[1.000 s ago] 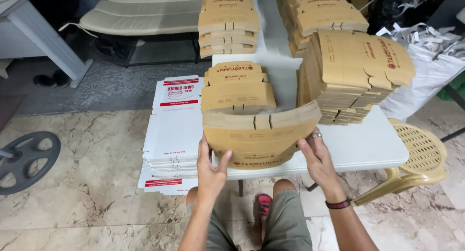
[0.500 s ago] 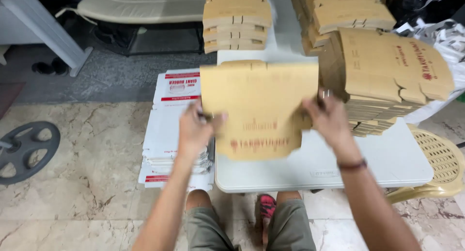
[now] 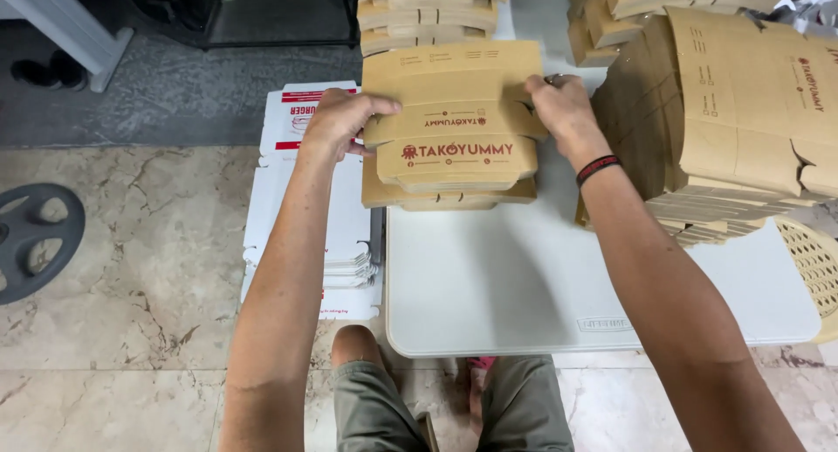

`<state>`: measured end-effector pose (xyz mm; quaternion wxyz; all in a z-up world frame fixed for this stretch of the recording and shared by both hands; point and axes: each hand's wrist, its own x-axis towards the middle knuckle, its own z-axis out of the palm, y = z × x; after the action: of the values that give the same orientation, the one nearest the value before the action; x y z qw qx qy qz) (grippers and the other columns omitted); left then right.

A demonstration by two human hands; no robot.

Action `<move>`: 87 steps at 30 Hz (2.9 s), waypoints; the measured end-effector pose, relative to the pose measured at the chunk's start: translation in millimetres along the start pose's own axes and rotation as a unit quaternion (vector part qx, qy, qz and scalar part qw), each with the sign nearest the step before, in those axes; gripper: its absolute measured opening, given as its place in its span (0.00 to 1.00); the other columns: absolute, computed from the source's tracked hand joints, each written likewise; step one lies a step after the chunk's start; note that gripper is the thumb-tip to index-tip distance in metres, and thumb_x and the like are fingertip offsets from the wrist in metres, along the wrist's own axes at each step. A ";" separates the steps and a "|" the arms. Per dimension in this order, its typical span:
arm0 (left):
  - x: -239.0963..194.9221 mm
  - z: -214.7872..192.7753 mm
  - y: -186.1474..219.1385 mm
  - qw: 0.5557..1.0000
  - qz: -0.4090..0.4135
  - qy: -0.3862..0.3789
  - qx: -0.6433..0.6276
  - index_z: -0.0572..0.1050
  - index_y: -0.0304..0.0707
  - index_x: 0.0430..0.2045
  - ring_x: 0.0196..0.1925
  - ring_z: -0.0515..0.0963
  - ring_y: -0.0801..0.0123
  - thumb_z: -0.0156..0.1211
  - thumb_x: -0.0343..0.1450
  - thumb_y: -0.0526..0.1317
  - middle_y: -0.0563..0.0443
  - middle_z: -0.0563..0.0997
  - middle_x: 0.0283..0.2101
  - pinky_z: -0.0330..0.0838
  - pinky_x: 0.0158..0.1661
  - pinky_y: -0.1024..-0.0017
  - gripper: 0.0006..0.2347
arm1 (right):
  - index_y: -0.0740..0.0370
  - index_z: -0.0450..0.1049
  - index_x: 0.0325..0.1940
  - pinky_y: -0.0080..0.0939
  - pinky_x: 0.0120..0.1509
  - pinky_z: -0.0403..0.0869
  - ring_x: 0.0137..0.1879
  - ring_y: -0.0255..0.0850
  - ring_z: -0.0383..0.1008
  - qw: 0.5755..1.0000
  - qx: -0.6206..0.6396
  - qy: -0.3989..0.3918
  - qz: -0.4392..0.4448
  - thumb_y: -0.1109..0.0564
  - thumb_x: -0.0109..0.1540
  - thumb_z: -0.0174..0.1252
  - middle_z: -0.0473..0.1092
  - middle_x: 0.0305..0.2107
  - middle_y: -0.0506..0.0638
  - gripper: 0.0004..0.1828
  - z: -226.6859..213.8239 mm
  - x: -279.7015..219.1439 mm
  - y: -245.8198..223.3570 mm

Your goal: Folding flat cardboard templates into boxes and stacking them on a table.

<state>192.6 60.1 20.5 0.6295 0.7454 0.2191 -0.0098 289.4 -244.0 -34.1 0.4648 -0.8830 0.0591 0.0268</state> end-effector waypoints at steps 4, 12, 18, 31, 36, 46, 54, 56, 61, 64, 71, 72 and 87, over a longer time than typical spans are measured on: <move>-5.5 -2.5 2.3 0.989 -0.016 -0.031 0.146 0.72 0.18 0.52 0.48 0.83 0.36 0.74 0.59 0.49 0.26 0.80 0.48 0.84 0.40 0.47 0.33 | 0.63 0.76 0.55 0.57 0.64 0.71 0.60 0.55 0.73 0.999 -0.049 -0.010 -0.016 0.31 0.60 0.50 0.75 0.48 0.60 0.36 18.6 -8.5 16.3; 11.0 21.3 41.6 0.935 0.090 0.033 0.340 0.39 0.47 0.75 0.80 0.46 0.51 0.62 0.67 0.67 0.39 0.45 0.78 0.51 0.70 0.49 0.48 | 0.69 0.51 0.76 0.54 0.75 0.53 0.73 0.60 0.56 0.975 -0.021 0.065 -0.211 0.28 0.67 0.33 0.56 0.65 0.65 0.47 -5.1 -95.1 -4.7; 85.8 98.6 58.9 0.837 0.266 -0.081 0.471 0.77 0.44 0.55 0.62 0.72 0.49 0.27 0.65 0.76 0.39 0.77 0.56 0.56 0.62 0.46 0.43 | 0.54 0.82 0.34 0.32 0.31 0.77 0.22 0.31 0.76 0.929 -0.087 -0.080 -0.350 0.58 0.58 0.62 0.81 0.29 0.41 0.04 31.7 -208.3 7.5; 113.5 121.7 50.6 0.767 0.214 -0.152 0.586 0.62 0.43 0.13 0.36 0.77 0.63 0.34 0.78 0.71 0.49 0.75 0.31 0.71 0.52 0.56 0.33 | 0.61 0.73 0.24 0.48 0.31 0.71 0.25 0.52 0.74 0.939 -0.141 0.004 -0.313 0.61 0.61 0.56 0.74 0.18 0.52 0.09 77.4 -182.3 -2.9; 114.4 121.1 49.0 0.764 0.228 -0.132 0.589 0.68 0.41 0.15 0.45 0.80 0.56 0.34 0.75 0.75 0.45 0.81 0.38 0.70 0.53 0.54 0.36 | 0.60 0.76 0.22 0.47 0.30 0.72 0.22 0.51 0.75 0.950 -0.140 0.015 -0.278 0.60 0.58 0.57 0.75 0.16 0.51 0.09 85.5 -182.3 0.7; -37.8 72.6 55.4 0.812 0.404 -0.031 0.419 0.81 0.55 0.50 0.51 0.83 0.48 0.47 0.78 0.58 0.47 0.85 0.45 0.76 0.51 0.48 0.17 | 0.69 0.78 0.51 0.67 0.69 0.59 0.66 0.62 0.68 0.861 -0.142 -0.033 -0.487 0.56 0.68 0.50 0.73 0.57 0.60 0.16 -4.3 -320.2 48.9; -200.9 155.6 20.5 0.909 0.295 -0.274 0.110 0.56 0.28 0.71 0.73 0.62 0.38 0.66 0.70 0.52 0.27 0.64 0.70 0.59 0.68 0.45 0.38 | 0.72 0.77 0.37 0.54 0.42 0.74 0.38 0.55 0.80 0.920 -0.078 0.300 -0.240 0.63 0.56 0.57 0.76 0.29 0.63 0.09 -235.0 -243.2 138.6; -222.0 177.5 57.9 0.923 0.259 -0.231 0.168 0.49 0.30 0.74 0.75 0.57 0.39 0.50 0.70 0.67 0.29 0.57 0.74 0.53 0.71 0.46 0.44 | 0.54 0.79 0.43 0.61 0.50 0.73 0.45 0.56 0.76 0.881 -0.182 0.419 -0.122 0.34 0.70 0.57 0.71 0.38 0.55 0.23 -292.2 -183.1 88.8; -174.6 264.7 62.3 0.930 0.231 -0.199 0.208 0.56 0.33 0.71 0.71 0.66 0.43 0.54 0.69 0.63 0.29 0.68 0.67 0.60 0.69 0.50 0.40 | 0.69 0.76 0.51 0.69 0.48 0.75 0.52 0.70 0.75 0.964 -0.150 0.200 0.092 0.29 0.54 0.63 0.74 0.44 0.70 0.41 -326.9 -58.3 85.2; -173.9 278.7 63.6 0.921 0.209 -0.184 0.271 0.53 0.34 0.73 0.70 0.67 0.44 0.56 0.69 0.58 0.28 0.69 0.66 0.63 0.67 0.51 0.39 | 0.70 0.67 0.66 0.73 0.49 0.74 0.52 0.71 0.75 0.980 -0.041 0.088 0.173 0.46 0.52 0.71 0.71 0.51 0.71 0.43 -324.7 -57.7 52.6; -176.4 276.1 65.7 0.924 0.215 -0.170 0.266 0.56 0.33 0.72 0.70 0.68 0.40 0.58 0.72 0.55 0.24 0.70 0.63 0.65 0.65 0.50 0.36 | 0.78 0.65 0.64 0.70 0.38 0.77 0.39 0.69 0.78 0.973 -0.083 0.038 0.212 0.54 0.45 0.79 0.73 0.41 0.76 0.50 -335.7 -42.2 35.3; -180.2 272.8 67.3 0.925 0.212 -0.172 0.266 0.56 0.33 0.72 0.70 0.68 0.40 0.58 0.72 0.55 0.24 0.70 0.63 0.65 0.65 0.50 0.36 | 0.78 0.65 0.64 0.70 0.38 0.77 0.39 0.69 0.78 0.972 -0.085 0.037 0.215 0.54 0.45 0.79 0.73 0.41 0.76 0.50 -332.1 -41.3 35.8; -189.6 264.8 73.0 0.928 0.210 -0.178 0.253 0.55 0.31 0.72 0.71 0.66 0.42 0.55 0.72 0.53 0.26 0.68 0.67 0.62 0.68 0.48 0.35 | 0.63 0.75 0.61 0.59 0.63 0.73 0.63 0.55 0.72 0.907 -0.386 0.071 0.154 0.33 0.36 0.80 0.74 0.55 0.59 0.56 -330.1 -33.2 38.1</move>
<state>115.2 -257.2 88.8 0.4365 0.8948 -0.0678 -0.0652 249.0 -534.7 125.1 0.0718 -0.9730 0.2122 0.0555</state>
